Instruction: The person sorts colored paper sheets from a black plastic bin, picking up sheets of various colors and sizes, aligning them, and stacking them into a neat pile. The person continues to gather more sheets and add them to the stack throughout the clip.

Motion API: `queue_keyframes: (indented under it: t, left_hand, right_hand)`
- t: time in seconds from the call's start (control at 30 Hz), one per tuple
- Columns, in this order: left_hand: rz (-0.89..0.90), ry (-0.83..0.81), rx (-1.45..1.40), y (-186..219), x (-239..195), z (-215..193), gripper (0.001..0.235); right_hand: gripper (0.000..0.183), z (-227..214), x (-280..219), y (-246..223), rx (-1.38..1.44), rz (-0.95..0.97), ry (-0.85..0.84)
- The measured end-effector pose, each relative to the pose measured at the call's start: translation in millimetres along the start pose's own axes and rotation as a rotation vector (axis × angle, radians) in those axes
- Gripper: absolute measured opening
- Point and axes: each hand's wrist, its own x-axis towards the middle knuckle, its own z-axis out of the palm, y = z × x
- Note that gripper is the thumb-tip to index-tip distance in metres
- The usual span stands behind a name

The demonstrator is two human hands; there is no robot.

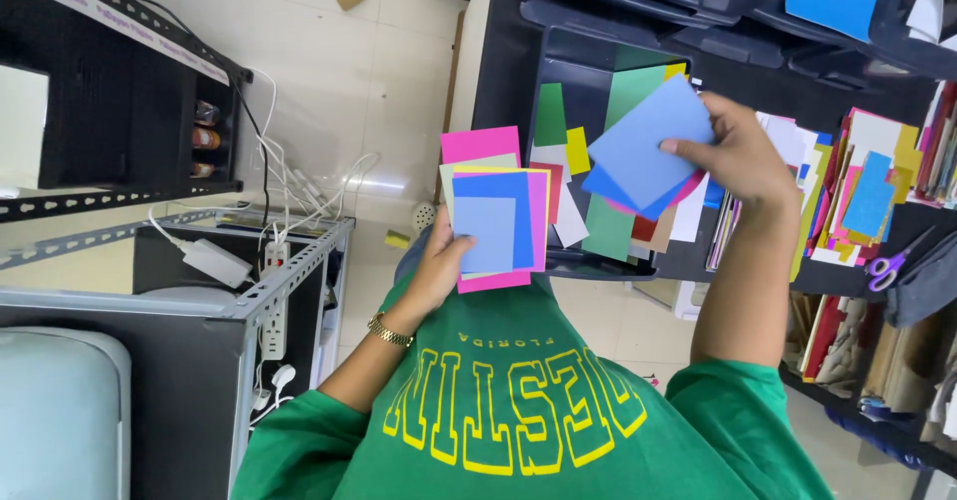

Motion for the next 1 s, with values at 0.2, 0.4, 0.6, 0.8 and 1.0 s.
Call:
queue_keyframes:
  t: [0.2, 0.4, 0.6, 0.8, 1.0]
  left_hand:
    - [0.034, -0.102, 0.057, 16.5, 6.0, 26.3, 0.054]
    - [0.004, -0.15, 0.132, 18.5, -5.0, 37.3, 0.065]
    - [-0.037, -0.066, 0.073, -5.6, -31.1, 27.3, 0.081]
    - [-0.036, -0.033, 0.066, 15.0, -35.5, 29.0, 0.083]
    - [-0.086, -0.132, 0.212, 1.3, -34.7, 23.4, 0.073]
  right_hand:
    - [0.042, 58.2, -19.4, 35.8, 0.046, -0.109, -0.143]
    - [0.05, 140.4, -48.3, -30.8, -0.237, -0.104, -0.146]
    - [0.071, 158.6, -73.9, -21.1, -0.134, -0.321, 0.225]
    - [0.064, 184.5, -98.8, 25.9, 0.539, -0.021, 0.105]
    - [0.047, 210.1, -97.4, 92.0, 0.584, -0.039, 0.126]
